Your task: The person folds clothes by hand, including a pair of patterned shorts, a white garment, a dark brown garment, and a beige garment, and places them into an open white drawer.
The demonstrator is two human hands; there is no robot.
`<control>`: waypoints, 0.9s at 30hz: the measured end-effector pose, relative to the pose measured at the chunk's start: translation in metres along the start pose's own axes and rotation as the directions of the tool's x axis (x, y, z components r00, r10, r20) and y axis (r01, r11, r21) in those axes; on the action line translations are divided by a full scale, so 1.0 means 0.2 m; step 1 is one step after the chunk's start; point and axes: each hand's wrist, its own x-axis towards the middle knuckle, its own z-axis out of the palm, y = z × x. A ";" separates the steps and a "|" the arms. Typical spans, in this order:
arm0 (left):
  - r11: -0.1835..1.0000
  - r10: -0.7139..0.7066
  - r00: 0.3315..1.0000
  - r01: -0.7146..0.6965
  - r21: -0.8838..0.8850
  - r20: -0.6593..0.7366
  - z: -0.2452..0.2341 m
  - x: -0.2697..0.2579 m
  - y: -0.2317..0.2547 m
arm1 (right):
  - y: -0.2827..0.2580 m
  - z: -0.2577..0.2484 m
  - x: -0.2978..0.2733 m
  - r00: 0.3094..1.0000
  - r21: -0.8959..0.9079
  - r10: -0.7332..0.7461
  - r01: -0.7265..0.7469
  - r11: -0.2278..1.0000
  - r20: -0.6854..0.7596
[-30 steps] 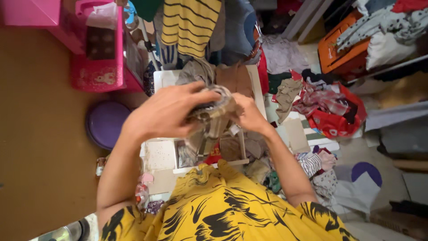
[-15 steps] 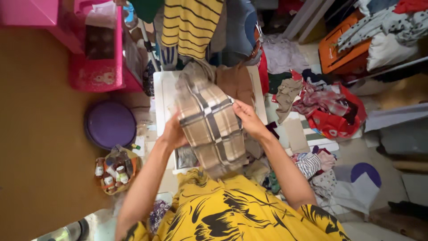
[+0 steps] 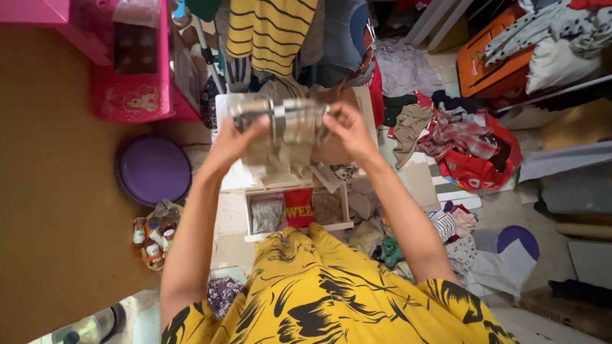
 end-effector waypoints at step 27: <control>0.985 0.165 0.966 -0.172 -0.021 -0.200 0.22 -0.27 -0.70 | 0.57 0.21 -0.27 0.981 -0.668 -0.175 0.182 0.721 0.079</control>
